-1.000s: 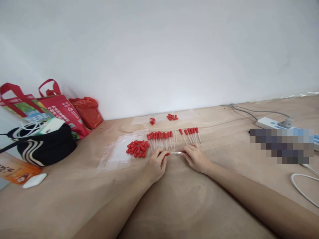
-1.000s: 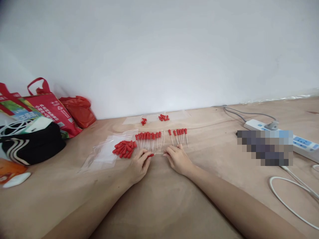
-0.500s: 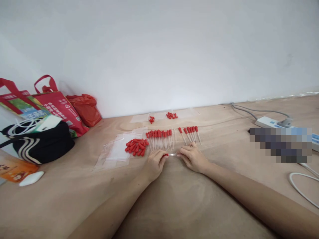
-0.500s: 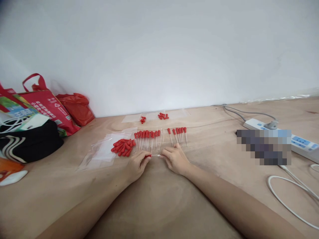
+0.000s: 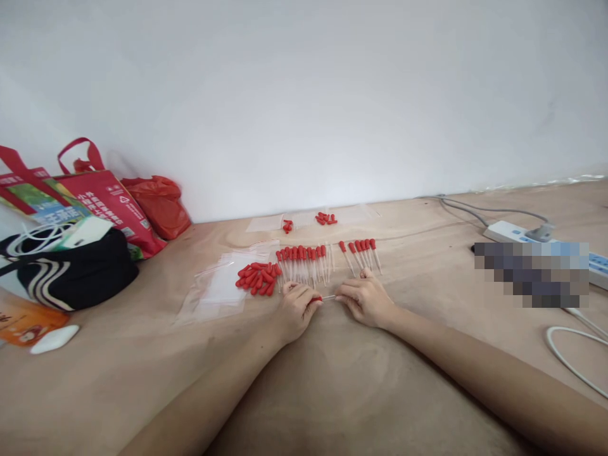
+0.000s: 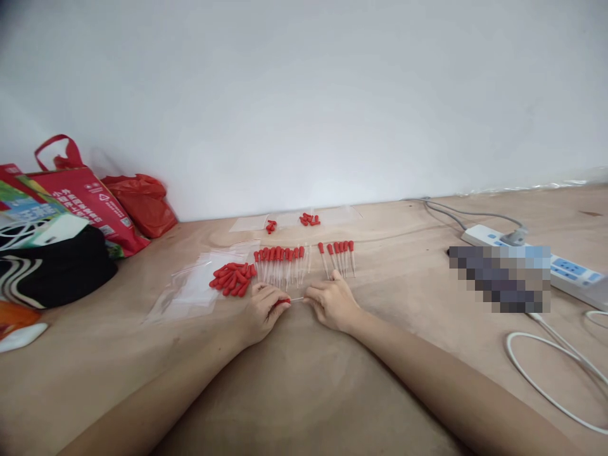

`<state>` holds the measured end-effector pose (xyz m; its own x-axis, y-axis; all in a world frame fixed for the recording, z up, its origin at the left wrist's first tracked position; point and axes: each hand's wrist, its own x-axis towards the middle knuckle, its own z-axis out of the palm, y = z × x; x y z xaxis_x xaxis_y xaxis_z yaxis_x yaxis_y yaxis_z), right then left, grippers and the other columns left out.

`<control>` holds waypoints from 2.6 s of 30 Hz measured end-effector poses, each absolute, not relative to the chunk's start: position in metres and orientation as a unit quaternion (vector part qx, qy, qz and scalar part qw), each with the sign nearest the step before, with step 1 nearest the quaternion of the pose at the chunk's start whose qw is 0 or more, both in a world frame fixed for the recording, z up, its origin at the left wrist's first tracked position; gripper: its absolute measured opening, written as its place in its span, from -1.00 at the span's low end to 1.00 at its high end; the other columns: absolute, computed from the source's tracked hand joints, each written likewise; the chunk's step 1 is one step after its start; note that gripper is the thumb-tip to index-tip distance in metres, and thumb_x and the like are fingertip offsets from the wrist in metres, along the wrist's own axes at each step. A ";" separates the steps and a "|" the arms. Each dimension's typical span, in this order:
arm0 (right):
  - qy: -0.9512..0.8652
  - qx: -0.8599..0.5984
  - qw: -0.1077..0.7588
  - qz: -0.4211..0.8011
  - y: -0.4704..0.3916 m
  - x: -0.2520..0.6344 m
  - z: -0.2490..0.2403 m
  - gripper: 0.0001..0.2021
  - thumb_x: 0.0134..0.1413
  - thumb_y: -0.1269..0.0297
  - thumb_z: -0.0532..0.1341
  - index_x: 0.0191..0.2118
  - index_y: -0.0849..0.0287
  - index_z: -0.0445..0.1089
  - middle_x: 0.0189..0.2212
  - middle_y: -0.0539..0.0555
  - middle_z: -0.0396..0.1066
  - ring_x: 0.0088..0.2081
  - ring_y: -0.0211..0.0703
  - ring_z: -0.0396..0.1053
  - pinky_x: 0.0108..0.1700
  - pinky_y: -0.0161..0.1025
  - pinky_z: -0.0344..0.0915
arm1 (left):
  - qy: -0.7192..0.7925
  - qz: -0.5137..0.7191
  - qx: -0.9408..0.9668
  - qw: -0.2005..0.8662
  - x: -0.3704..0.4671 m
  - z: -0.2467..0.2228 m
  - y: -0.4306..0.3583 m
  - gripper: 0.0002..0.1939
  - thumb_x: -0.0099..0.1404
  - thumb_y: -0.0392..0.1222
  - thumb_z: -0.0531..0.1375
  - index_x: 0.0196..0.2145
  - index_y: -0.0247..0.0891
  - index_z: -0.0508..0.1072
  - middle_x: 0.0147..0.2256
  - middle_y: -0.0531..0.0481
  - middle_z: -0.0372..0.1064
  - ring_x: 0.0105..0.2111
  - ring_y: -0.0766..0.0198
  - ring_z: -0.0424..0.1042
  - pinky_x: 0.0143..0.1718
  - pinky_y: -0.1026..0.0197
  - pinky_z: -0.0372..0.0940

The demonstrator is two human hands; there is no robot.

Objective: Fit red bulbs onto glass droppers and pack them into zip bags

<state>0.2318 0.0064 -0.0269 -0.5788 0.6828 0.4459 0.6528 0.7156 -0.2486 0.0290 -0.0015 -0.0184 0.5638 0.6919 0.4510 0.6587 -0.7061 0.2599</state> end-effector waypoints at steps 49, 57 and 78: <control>-0.673 -0.702 0.231 -0.045 0.065 0.228 -0.025 -0.73 0.08 0.22 -0.04 -0.38 0.19 0.35 -0.33 0.14 0.42 -0.27 -0.08 0.30 -0.21 -0.14 -0.07 | 0.652 0.241 0.701 -0.158 -0.019 -0.016 0.023 -0.82 0.12 -0.11 0.14 -0.32 -0.20 0.40 -0.25 -0.08 0.31 -0.21 0.11 0.24 -0.19 0.04 -0.08; -0.684 -0.689 0.238 -0.028 0.070 0.206 -0.020 -0.75 -0.01 0.22 0.00 -0.41 0.18 0.40 -0.29 0.13 0.41 -0.19 -0.05 0.26 -0.13 -0.07 -0.09 | 0.656 0.246 0.690 -0.181 -0.019 -0.017 0.027 -0.79 0.11 -0.12 0.15 -0.29 -0.23 0.40 -0.27 -0.08 0.33 -0.23 0.10 0.26 -0.19 0.03 -0.08; -0.718 -0.654 0.231 -0.058 0.062 0.203 -0.012 -0.75 0.02 0.31 -0.02 -0.31 0.34 0.32 -0.33 0.30 0.38 -0.21 0.06 0.26 -0.19 -0.08 0.00 | 0.622 0.262 0.701 -0.232 -0.016 -0.018 0.036 -0.84 0.16 -0.21 0.06 -0.39 -0.23 0.44 -0.35 -0.09 0.35 -0.28 0.09 0.27 -0.18 -0.02 -0.08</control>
